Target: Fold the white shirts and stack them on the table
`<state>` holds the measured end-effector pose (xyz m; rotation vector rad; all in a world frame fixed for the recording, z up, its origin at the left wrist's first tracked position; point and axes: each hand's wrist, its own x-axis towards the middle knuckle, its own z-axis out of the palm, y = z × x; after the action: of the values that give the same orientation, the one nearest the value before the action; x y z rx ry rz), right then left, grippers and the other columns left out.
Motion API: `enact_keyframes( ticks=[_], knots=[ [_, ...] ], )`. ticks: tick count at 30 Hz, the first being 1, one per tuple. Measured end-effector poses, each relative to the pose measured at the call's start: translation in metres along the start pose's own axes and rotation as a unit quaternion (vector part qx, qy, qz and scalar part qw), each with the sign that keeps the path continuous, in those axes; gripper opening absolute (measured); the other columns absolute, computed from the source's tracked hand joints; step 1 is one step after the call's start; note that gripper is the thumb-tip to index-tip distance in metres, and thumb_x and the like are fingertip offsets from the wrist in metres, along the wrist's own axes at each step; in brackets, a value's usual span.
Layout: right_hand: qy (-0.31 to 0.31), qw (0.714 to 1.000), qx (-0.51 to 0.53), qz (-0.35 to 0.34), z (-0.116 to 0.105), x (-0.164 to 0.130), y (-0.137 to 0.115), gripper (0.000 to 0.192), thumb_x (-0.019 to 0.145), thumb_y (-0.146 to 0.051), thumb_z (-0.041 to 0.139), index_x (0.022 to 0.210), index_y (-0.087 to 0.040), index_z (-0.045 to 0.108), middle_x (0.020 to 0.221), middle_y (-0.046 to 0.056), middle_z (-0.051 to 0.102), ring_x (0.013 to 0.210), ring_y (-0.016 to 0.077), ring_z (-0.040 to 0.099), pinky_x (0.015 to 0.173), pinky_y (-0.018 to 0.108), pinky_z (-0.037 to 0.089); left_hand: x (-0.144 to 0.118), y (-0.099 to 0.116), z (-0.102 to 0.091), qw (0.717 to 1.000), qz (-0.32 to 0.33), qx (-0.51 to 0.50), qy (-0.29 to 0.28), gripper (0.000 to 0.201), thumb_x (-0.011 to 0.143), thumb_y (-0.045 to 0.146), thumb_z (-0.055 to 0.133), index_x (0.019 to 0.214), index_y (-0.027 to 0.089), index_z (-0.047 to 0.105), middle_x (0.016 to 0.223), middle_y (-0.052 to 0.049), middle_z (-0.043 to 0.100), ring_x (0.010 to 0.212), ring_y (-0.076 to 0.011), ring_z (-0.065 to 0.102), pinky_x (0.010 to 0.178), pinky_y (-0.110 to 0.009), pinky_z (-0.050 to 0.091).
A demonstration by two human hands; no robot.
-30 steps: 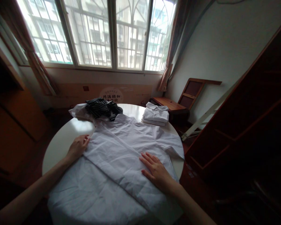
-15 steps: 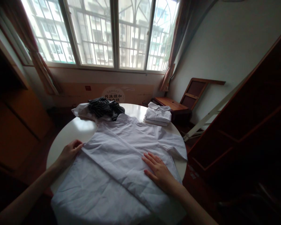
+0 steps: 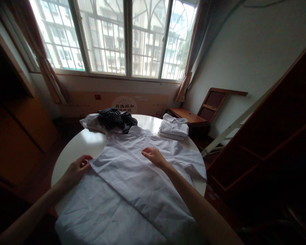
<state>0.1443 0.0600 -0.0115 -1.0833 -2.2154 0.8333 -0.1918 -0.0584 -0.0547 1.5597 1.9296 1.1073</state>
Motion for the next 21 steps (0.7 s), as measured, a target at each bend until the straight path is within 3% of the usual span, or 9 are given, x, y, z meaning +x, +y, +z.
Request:
enact_keyframes(
  ticks=[5, 9, 14, 21],
  knots=[
    [0.001, 0.999, 0.019, 0.048, 0.052, 0.101, -0.005, 0.021, 0.079, -0.027, 0.052, 0.081, -0.012, 0.067, 0.076, 0.005, 0.068, 0.071, 0.0143, 0.061, 0.064, 0.022, 0.043, 0.002, -0.006, -0.001, 0.995, 0.029, 0.087, 0.039, 0.022, 0.072, 0.039, 0.047, 0.076, 0.018, 0.053, 0.063, 0.001, 0.053, 0.056, -0.0141, 0.053, 0.054, -0.024, 0.040],
    [0.007, 0.996, 0.009, 0.090, 0.093, 0.154, -0.016, 0.022, 0.080, -0.029, 0.053, 0.078, -0.013, 0.068, 0.069, 0.004, 0.065, 0.065, 0.0141, 0.059, 0.057, 0.021, 0.040, 0.001, -0.006, -0.001, 0.987, 0.048, 0.145, 0.045, 0.015, 0.074, 0.033, 0.045, 0.073, 0.020, 0.052, 0.064, 0.000, 0.054, 0.060, -0.0153, 0.055, 0.058, -0.024, 0.040],
    [0.013, 0.996, -0.021, 0.083, 0.128, 0.186, -0.022, 0.028, 0.076, -0.040, 0.055, 0.067, -0.016, 0.066, 0.061, 0.003, 0.061, 0.061, 0.0150, 0.056, 0.055, 0.022, 0.039, -0.002, -0.005, 0.000, 0.979, 0.054, 0.192, 0.046, 0.014, 0.077, 0.031, 0.043, 0.076, 0.020, 0.050, 0.070, 0.000, 0.054, 0.063, -0.0151, 0.054, 0.059, -0.025, 0.039],
    [0.006, 0.993, 0.008, 0.117, 0.141, 0.196, -0.015, 0.019, 0.070, -0.033, 0.061, 0.073, -0.015, 0.068, 0.069, 0.003, 0.065, 0.065, 0.0152, 0.058, 0.054, 0.020, 0.039, -0.005, -0.004, 0.002, 0.961, 0.102, 0.253, 0.050, 0.009, 0.078, 0.024, 0.041, 0.079, 0.020, 0.048, 0.077, -0.001, 0.055, 0.069, -0.0150, 0.054, 0.061, -0.024, 0.038]
  ],
)
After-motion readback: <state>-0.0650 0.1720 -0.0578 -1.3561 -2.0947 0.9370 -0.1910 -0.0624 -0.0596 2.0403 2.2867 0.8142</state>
